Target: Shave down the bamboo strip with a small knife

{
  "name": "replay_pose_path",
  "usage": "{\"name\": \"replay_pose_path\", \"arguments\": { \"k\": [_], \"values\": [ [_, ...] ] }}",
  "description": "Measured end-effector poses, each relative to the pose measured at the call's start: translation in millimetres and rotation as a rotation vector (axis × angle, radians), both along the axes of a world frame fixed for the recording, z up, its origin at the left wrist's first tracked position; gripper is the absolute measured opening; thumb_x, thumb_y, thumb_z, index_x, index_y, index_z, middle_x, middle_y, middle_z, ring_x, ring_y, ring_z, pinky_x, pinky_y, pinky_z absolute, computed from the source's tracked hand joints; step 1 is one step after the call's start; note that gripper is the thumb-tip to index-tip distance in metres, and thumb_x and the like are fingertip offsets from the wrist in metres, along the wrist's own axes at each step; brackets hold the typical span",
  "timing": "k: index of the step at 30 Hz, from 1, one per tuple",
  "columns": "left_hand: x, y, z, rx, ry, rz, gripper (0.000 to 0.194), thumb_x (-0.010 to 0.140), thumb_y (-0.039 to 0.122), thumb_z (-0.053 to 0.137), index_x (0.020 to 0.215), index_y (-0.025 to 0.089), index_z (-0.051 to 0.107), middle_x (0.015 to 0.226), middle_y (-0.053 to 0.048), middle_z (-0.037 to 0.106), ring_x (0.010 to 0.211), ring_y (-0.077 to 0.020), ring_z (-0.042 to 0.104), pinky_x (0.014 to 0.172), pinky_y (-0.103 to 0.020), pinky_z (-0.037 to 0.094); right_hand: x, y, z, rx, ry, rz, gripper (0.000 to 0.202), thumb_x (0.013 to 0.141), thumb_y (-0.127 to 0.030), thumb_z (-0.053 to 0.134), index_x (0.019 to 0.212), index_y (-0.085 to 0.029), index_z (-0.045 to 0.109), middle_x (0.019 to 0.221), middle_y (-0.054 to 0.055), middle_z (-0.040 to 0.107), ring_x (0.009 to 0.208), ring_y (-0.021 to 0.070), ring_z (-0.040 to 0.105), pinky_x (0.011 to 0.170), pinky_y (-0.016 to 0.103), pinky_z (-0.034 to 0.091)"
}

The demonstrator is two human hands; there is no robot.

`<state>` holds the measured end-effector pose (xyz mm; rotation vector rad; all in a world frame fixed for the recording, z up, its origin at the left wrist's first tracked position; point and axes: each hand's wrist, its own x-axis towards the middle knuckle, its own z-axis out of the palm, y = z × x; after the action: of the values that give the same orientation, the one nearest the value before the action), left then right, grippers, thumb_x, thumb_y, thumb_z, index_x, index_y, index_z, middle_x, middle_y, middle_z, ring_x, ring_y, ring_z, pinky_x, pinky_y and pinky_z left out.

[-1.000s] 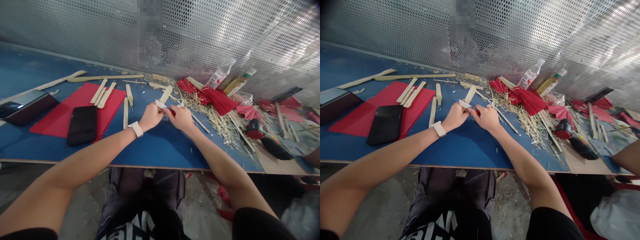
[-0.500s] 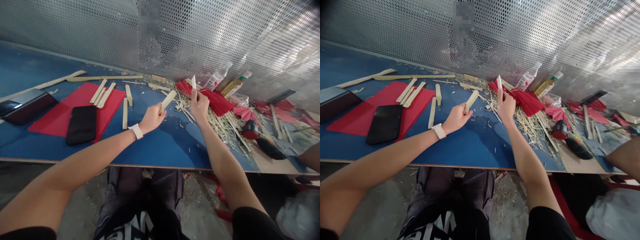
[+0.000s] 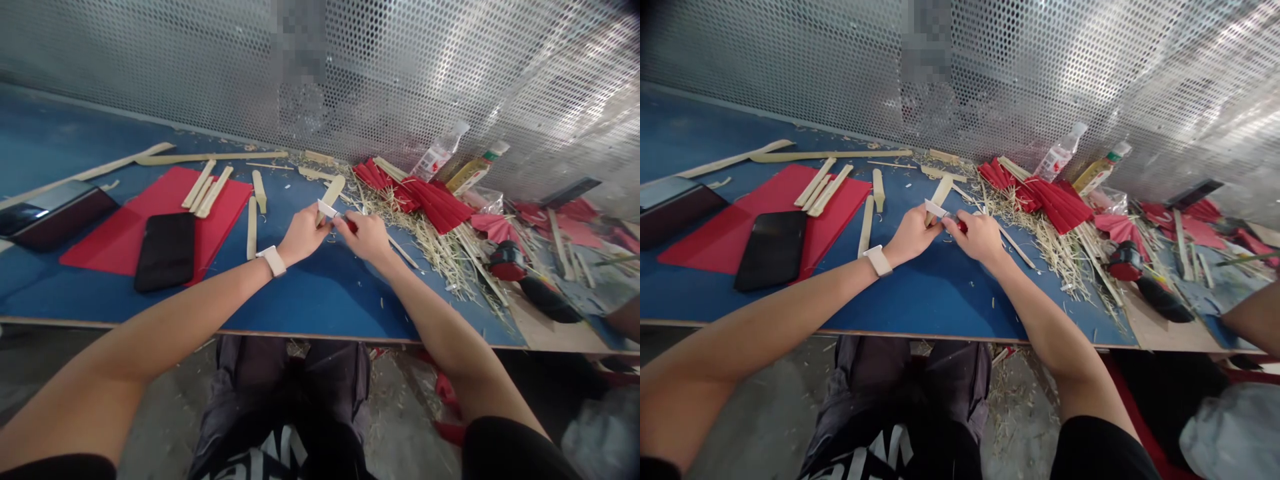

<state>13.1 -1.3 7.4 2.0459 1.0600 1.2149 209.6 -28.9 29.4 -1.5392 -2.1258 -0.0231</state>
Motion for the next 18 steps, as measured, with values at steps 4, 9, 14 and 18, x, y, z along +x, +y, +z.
{"name": "replay_pose_path", "arguments": {
  "k": [4, 9, 14, 18],
  "values": [
    [-0.4, 0.2, 0.2, 0.002, 0.028, -0.01, 0.045, 0.095, 0.013, 0.074, 0.072, 0.026, 0.037, 0.066, 0.004, 0.05, 0.063, -0.0152, 0.051, 0.065, -0.035, 0.042, -1.8, -2.2, -0.2, -0.007, -0.036, 0.016, 0.053, 0.113, -0.061, 0.048, 0.074, -0.025, 0.052, 0.061, 0.004, 0.054, 0.061, 0.0204, 0.048, 0.065, 0.037, 0.026],
    [-2.3, 0.0, 0.9, 0.015, 0.044, -0.004, 0.047, 0.094, 0.011, 0.072, 0.07, 0.026, 0.035, 0.067, 0.003, 0.049, 0.062, -0.0149, 0.049, 0.064, -0.035, 0.042, -4.9, -2.6, -1.9, -0.011, -0.06, -0.001, 0.056, 0.115, -0.063, 0.046, 0.075, -0.025, 0.055, 0.063, 0.005, 0.057, 0.062, 0.0212, 0.052, 0.065, 0.036, 0.025],
    [-2.2, 1.2, -1.7, 0.028, 0.04, 0.004, 0.048, 0.094, 0.008, 0.07, 0.068, 0.026, 0.033, 0.066, 0.002, 0.048, 0.062, -0.0152, 0.049, 0.063, -0.035, 0.041, -6.1, -3.7, -4.4, 0.018, -0.067, -0.061, 0.058, 0.114, -0.068, 0.048, 0.076, -0.024, 0.059, 0.062, 0.005, 0.057, 0.061, 0.0208, 0.052, 0.062, 0.036, 0.021],
    [-1.3, 2.6, -3.0, 0.013, 0.05, 0.011, 0.049, 0.097, 0.01, 0.071, 0.07, 0.026, 0.033, 0.064, 0.003, 0.046, 0.06, -0.0159, 0.049, 0.062, -0.036, 0.04, -9.4, -4.1, -6.7, 0.024, -0.041, -0.07, 0.059, 0.113, -0.069, 0.05, 0.074, -0.025, 0.057, 0.061, 0.004, 0.054, 0.059, 0.0196, 0.048, 0.062, 0.035, 0.021]
  ]
}}
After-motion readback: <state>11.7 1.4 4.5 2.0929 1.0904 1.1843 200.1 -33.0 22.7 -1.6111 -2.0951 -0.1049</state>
